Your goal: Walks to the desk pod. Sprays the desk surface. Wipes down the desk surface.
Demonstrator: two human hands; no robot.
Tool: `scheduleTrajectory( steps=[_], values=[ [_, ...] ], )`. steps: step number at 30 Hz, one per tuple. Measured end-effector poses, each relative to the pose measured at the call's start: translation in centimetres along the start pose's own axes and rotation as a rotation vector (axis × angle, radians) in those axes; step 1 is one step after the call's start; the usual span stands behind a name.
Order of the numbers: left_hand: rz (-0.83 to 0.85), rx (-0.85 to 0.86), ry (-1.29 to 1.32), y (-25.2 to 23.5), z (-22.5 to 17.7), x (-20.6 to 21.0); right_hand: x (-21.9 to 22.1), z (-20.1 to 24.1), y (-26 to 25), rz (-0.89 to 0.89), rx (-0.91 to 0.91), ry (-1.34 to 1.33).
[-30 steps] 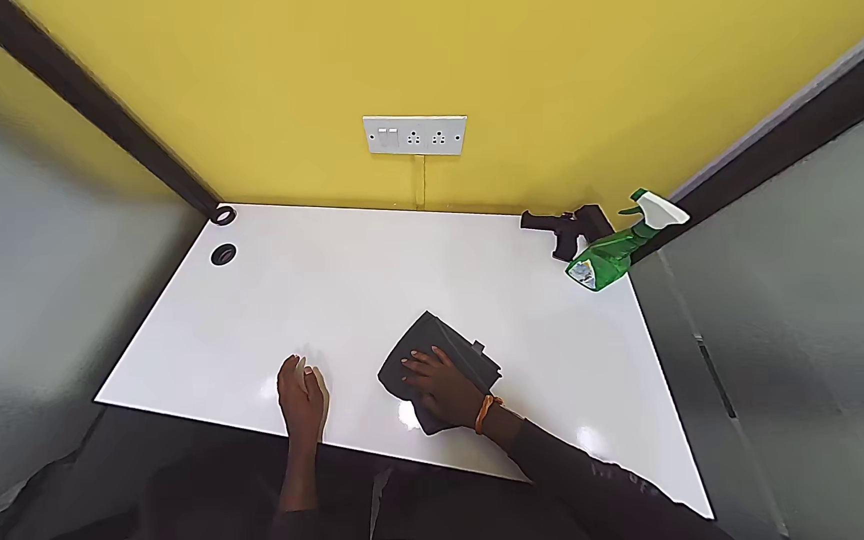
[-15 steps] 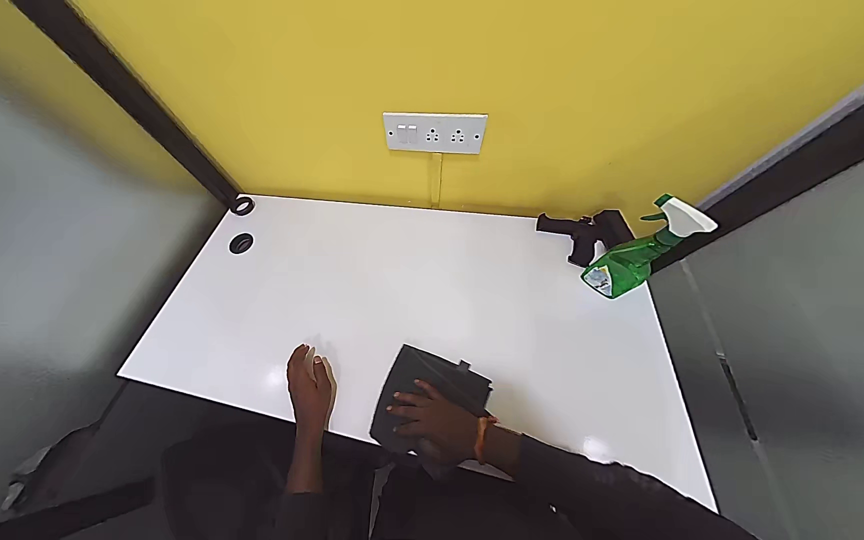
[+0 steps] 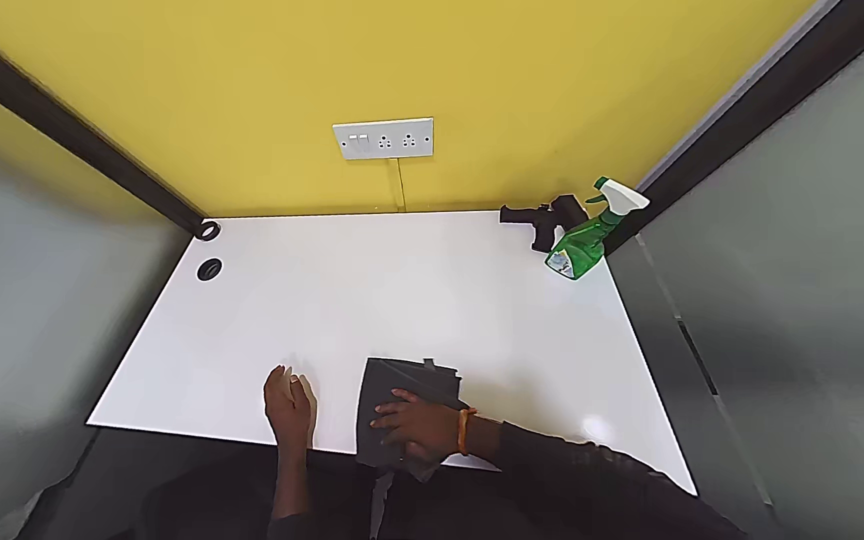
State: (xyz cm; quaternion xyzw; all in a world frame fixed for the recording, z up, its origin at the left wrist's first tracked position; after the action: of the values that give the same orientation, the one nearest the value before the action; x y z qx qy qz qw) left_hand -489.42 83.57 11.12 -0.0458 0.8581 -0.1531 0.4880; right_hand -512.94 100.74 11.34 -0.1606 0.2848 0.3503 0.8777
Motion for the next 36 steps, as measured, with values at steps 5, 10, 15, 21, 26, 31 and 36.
scheduleTrajectory(
  steps=[5, 10, 15, 21, 26, 31, 36],
  values=[
    [0.019, 0.002, -0.016, 0.1, -0.1, 0.3, -0.7, 0.1, 5.5, -0.079, 0.024, -0.013],
    [0.010, 0.017, -0.010, 0.0, -0.1, 0.2, -1.2, 0.3, 8.7, -0.142, 0.122, 0.023],
    [0.006, 0.037, -0.039, 0.1, 0.0, 0.3, -2.9, -0.8, 13.2, -0.305, 0.206, 0.026],
    [0.016, 0.041, -0.052, 0.0, -0.5, 0.2, -6.0, -2.7, 17.2, -0.420, 0.332, 0.061],
    [0.013, 0.042, -0.034, 0.2, -0.4, 0.0, -8.0, -3.9, 20.3, -0.534, 0.436, 0.080],
    [0.019, 0.047, -0.033, 0.2, -0.2, 0.0, -9.1, -4.0, 23.1, -0.673, 0.547, 0.102],
    [0.023, 0.046, -0.033, 0.2, -0.3, 0.0, -8.7, -3.5, 24.4, -0.753, 0.619, 0.148]
  ],
)
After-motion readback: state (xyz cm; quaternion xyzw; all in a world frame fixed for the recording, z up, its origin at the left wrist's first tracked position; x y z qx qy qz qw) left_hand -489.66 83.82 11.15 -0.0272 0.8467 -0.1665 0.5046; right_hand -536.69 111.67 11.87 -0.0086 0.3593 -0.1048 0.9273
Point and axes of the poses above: each hand's wrist, its own y-axis away from the middle knuckle, its own x-axis out of the palm, z = x × y, the point moved 5 cm from there along -y, towards the middle knuckle, and after that the axes turned 10 degrees about -y, right-handed, at the moved point
